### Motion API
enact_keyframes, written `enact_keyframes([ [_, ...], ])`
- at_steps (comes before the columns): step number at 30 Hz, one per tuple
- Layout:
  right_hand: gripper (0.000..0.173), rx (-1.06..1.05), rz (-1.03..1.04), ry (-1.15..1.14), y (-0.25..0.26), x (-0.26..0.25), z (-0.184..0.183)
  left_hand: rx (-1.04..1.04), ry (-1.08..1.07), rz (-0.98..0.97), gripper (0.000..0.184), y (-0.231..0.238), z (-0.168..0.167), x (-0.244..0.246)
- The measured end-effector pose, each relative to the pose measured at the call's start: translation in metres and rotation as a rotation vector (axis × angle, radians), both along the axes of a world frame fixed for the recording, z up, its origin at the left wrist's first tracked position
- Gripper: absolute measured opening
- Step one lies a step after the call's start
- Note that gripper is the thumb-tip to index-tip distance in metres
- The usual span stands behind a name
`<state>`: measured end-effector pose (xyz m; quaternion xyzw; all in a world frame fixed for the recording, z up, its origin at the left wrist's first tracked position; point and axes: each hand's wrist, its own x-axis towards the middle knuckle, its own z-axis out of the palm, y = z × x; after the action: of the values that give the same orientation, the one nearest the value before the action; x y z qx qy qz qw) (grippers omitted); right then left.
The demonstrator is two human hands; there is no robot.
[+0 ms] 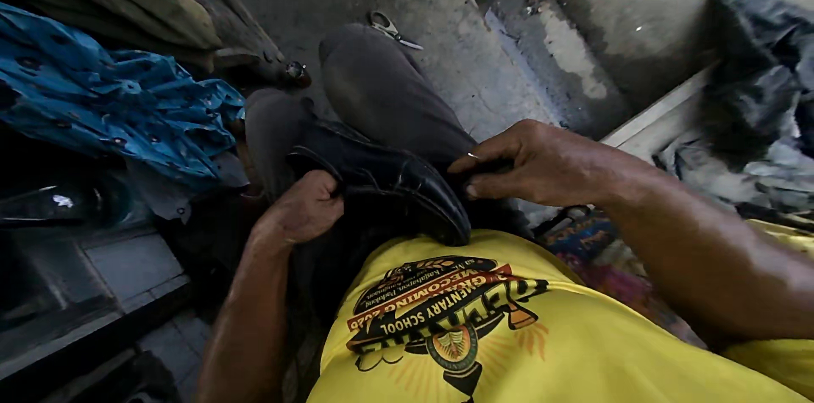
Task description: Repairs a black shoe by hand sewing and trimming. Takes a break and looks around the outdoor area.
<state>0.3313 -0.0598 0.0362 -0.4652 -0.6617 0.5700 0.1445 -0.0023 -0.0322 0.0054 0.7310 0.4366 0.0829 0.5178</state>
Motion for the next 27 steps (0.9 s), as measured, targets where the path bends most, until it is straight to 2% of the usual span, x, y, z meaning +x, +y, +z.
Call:
enact_keyframes([
  [2,0.015,-0.064,0.019,0.041,0.001,-0.001,0.0,-0.043,-0.077,-0.004,0.011,0.002,0.0,0.0],
  [5,0.008,-0.135,0.004,0.133,0.002,-0.003,-0.007,-0.003,-0.081,0.02,0.01,0.0,0.001,-0.001],
  [11,0.011,-0.08,0.015,0.193,0.0,-0.002,-0.015,0.154,-0.018,0.086,0.012,-0.007,-0.002,-0.003],
  [14,0.01,-0.072,0.042,0.348,-0.003,0.004,-0.019,0.201,-0.068,0.102,0.008,-0.009,-0.004,-0.001],
  [15,0.009,-0.117,0.018,0.426,-0.005,0.006,-0.019,0.197,-0.106,0.11,0.003,-0.009,-0.005,0.0],
  [16,0.009,-0.18,-0.015,0.506,-0.008,0.01,-0.02,0.187,-0.153,0.116,0.005,-0.008,-0.006,0.002],
  [20,0.018,-0.312,-0.104,0.754,-0.013,0.042,-0.016,0.122,-0.219,0.148,0.011,-0.005,-0.01,0.004],
  [22,0.018,-0.272,-0.139,0.845,-0.011,0.066,-0.009,0.148,-0.138,0.169,0.003,-0.006,-0.009,0.003],
  [23,0.017,-0.229,-0.175,0.868,-0.012,0.079,-0.006,0.176,-0.094,0.168,0.004,-0.007,-0.009,0.002],
  [25,0.016,-0.141,-0.268,0.849,-0.013,0.111,-0.006,0.222,-0.059,0.147,0.008,-0.009,-0.009,-0.001],
  [27,0.015,-0.055,-0.37,0.706,-0.016,0.145,-0.012,0.263,-0.05,0.133,0.01,-0.01,-0.008,-0.001],
])
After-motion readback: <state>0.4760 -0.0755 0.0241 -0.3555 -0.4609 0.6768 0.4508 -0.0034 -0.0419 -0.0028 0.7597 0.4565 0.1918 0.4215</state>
